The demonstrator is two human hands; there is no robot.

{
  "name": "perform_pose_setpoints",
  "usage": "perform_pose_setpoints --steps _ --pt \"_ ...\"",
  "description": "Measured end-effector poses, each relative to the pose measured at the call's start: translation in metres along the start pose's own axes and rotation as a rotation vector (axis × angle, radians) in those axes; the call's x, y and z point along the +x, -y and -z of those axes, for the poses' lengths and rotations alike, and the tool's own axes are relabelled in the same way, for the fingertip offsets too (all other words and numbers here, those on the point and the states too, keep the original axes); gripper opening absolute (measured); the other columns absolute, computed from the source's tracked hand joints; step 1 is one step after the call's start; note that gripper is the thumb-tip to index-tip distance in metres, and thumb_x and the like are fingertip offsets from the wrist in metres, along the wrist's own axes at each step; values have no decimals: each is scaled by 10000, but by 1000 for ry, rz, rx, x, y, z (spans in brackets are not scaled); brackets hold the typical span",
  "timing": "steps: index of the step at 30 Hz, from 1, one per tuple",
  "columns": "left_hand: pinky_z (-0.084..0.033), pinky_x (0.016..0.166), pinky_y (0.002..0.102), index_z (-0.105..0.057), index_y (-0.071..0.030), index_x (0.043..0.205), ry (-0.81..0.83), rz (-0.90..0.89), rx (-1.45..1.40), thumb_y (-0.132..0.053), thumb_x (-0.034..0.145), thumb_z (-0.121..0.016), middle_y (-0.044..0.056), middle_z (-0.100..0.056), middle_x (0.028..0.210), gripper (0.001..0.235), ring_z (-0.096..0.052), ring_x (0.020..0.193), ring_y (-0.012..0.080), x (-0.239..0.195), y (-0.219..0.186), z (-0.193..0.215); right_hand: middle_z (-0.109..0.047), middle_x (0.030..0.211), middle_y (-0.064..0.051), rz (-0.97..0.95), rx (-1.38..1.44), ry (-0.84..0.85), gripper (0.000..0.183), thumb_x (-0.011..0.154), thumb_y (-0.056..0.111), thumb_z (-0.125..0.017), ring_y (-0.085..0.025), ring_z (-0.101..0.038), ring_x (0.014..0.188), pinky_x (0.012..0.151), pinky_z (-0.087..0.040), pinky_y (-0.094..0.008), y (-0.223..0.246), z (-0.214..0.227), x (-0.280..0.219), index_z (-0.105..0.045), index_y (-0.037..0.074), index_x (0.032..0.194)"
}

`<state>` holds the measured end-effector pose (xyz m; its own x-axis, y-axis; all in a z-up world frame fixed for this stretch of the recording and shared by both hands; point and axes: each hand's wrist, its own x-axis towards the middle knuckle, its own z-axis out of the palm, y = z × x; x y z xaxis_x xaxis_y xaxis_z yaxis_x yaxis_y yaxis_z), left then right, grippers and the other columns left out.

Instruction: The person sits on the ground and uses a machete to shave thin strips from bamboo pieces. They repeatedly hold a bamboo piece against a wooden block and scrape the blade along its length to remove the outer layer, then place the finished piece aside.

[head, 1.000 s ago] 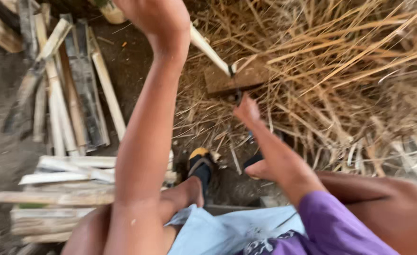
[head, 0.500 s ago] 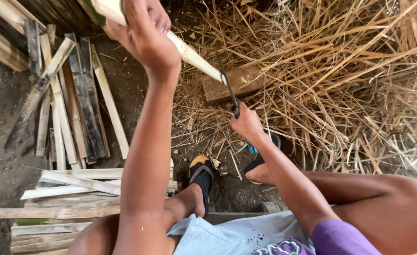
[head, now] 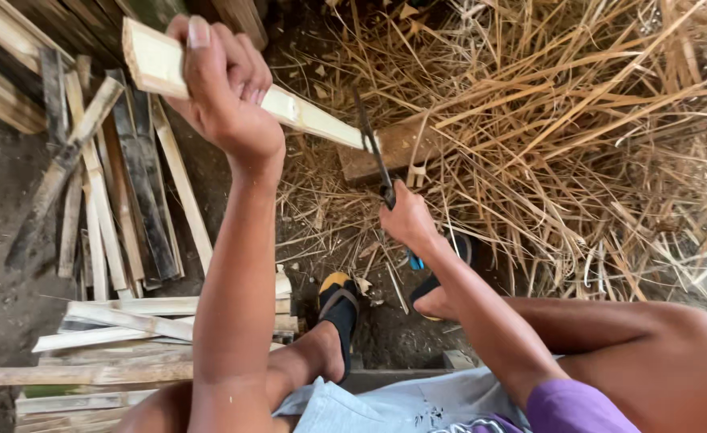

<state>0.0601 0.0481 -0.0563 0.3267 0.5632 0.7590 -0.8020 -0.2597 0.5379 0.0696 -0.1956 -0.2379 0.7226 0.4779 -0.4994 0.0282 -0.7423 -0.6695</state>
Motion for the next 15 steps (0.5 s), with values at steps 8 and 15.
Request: perform_pose_setpoints --steps 8,15 --pt "-267 349 271 -554 -29 1157 59 36 -60 -280 1128 -451 9 -297 637 273 -301 419 96 -3 11 24 -698 758 -259 132 -92 -151 453 891 178 -654 -424 -714 670 629 -564 -501 25 -7 -5 -493 -41 1253" --pt "-244 363 277 -508 -77 1059 -47 98 -90 -242 1121 -461 16 -288 611 182 -274 426 89 -4 5 35 -678 776 -231 355 -70 -204 437 910 176 -695 -416 -694 739 665 -551 -516 -9 -26 -12 -519 -44 1245"
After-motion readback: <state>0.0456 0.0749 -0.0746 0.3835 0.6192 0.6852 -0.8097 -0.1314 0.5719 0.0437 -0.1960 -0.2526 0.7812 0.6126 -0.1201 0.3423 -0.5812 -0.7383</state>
